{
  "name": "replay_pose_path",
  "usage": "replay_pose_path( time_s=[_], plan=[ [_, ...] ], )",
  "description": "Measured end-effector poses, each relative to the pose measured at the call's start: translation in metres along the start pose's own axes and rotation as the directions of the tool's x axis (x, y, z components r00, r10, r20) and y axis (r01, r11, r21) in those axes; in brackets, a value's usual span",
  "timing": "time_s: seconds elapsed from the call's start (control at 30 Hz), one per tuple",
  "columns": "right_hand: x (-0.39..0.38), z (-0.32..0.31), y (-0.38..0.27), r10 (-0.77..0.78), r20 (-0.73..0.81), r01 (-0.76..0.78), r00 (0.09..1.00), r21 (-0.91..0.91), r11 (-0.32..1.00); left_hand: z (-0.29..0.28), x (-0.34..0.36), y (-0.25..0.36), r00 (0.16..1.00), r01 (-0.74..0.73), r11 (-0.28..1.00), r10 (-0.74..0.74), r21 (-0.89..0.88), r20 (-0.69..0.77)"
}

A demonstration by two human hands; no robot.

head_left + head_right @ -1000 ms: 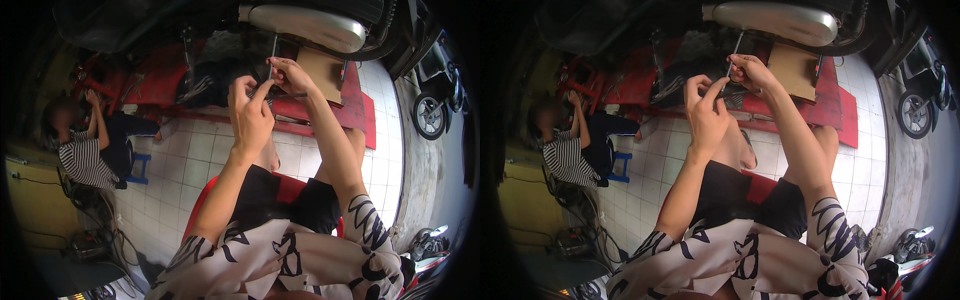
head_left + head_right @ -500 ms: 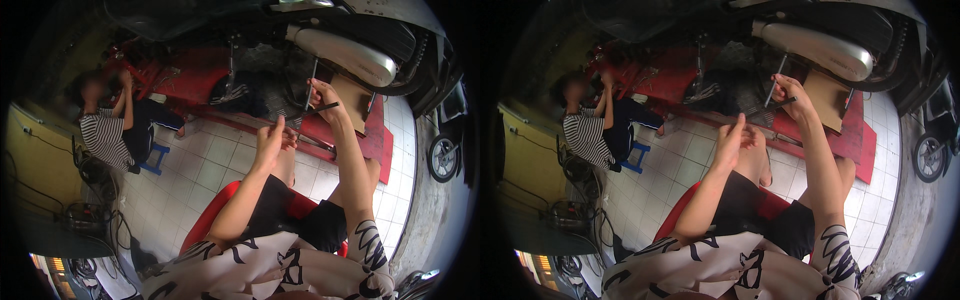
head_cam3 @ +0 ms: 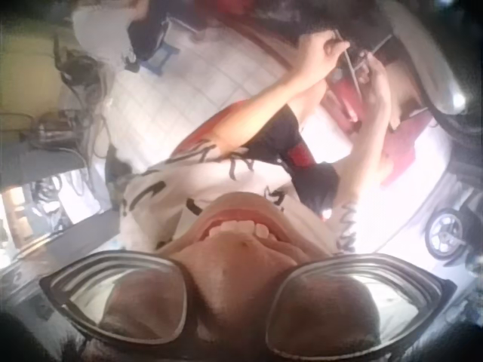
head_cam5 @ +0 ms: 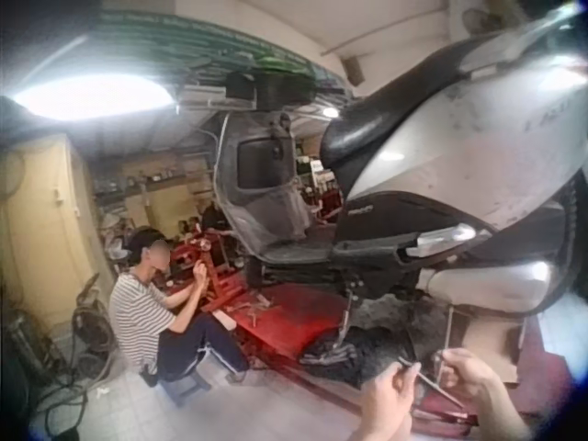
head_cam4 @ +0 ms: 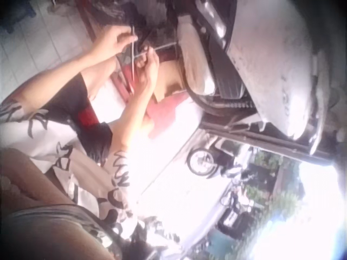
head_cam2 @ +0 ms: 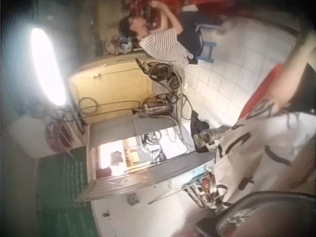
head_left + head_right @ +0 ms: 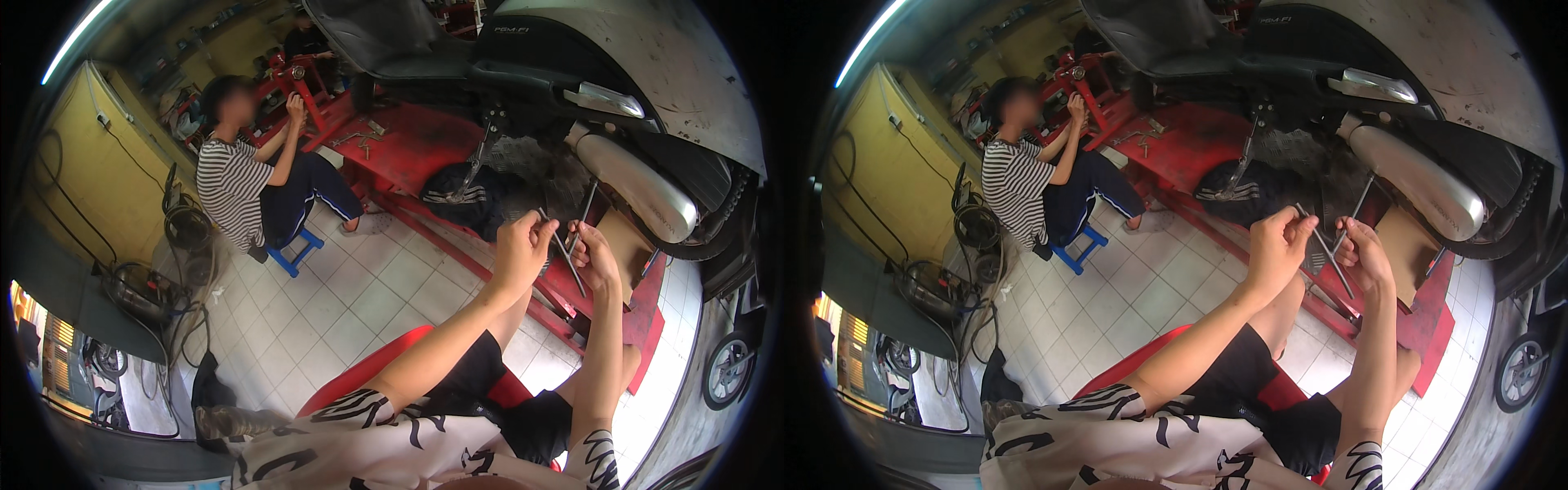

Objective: The person uses a T-wrench to unscrew or tighten components on the side of a scooter while holding screws in their hand.

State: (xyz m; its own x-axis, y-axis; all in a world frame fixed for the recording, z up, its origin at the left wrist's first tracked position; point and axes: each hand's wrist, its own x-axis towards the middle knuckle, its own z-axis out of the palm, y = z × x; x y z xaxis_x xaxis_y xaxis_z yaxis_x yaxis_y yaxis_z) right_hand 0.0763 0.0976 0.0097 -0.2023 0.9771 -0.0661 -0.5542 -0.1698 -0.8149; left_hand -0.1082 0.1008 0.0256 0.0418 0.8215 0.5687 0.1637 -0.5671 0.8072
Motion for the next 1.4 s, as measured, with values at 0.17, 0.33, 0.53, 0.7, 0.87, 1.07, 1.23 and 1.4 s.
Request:
replay_pose_path(
  time_s=[0.17,0.33,0.53,0.7,0.87,1.07,1.23,1.4],
  plan=[
    [0.002,-0.005,0.001,-0.002,-0.015,0.001,1.0,-0.046,0.999,0.013,-0.019,0.008,0.997,-0.076,0.997,0.076,0.001,-0.007],
    [0.005,-0.011,0.005,0.012,0.019,-0.012,1.0,-0.027,1.0,0.022,-0.021,-0.001,0.969,-0.239,0.971,0.238,0.004,0.064],
    [0.008,-0.005,0.011,-0.005,-0.006,0.005,1.0,-0.09,0.996,0.028,-0.02,-0.013,0.96,-0.233,0.971,0.237,-0.044,0.148],
    [0.005,-0.008,0.01,0.0,0.006,0.0,1.0,-0.042,0.999,0.021,-0.015,-0.015,0.935,-0.214,0.97,0.238,-0.118,0.262],
    [0.006,-0.005,0.012,0.012,-0.075,-0.02,0.997,-0.109,0.994,0.035,-0.017,-0.041,0.819,0.455,0.703,-0.089,-0.547,0.566],
    [0.003,-0.013,0.016,-0.014,-0.191,-0.003,0.982,-0.087,0.996,0.042,-0.04,-0.028,0.785,0.496,0.581,0.017,-0.645,0.619],
    [0.0,-0.013,0.015,-0.022,-0.182,0.011,0.983,-0.061,0.998,0.052,-0.033,-0.03,0.709,0.695,0.288,-0.125,-0.659,0.694],
    [-0.025,-0.02,-0.005,-0.032,-0.183,-0.046,0.983,-0.408,0.912,0.069,-0.021,-0.029,0.655,0.695,0.515,-0.168,-0.501,0.737]
  ],
)
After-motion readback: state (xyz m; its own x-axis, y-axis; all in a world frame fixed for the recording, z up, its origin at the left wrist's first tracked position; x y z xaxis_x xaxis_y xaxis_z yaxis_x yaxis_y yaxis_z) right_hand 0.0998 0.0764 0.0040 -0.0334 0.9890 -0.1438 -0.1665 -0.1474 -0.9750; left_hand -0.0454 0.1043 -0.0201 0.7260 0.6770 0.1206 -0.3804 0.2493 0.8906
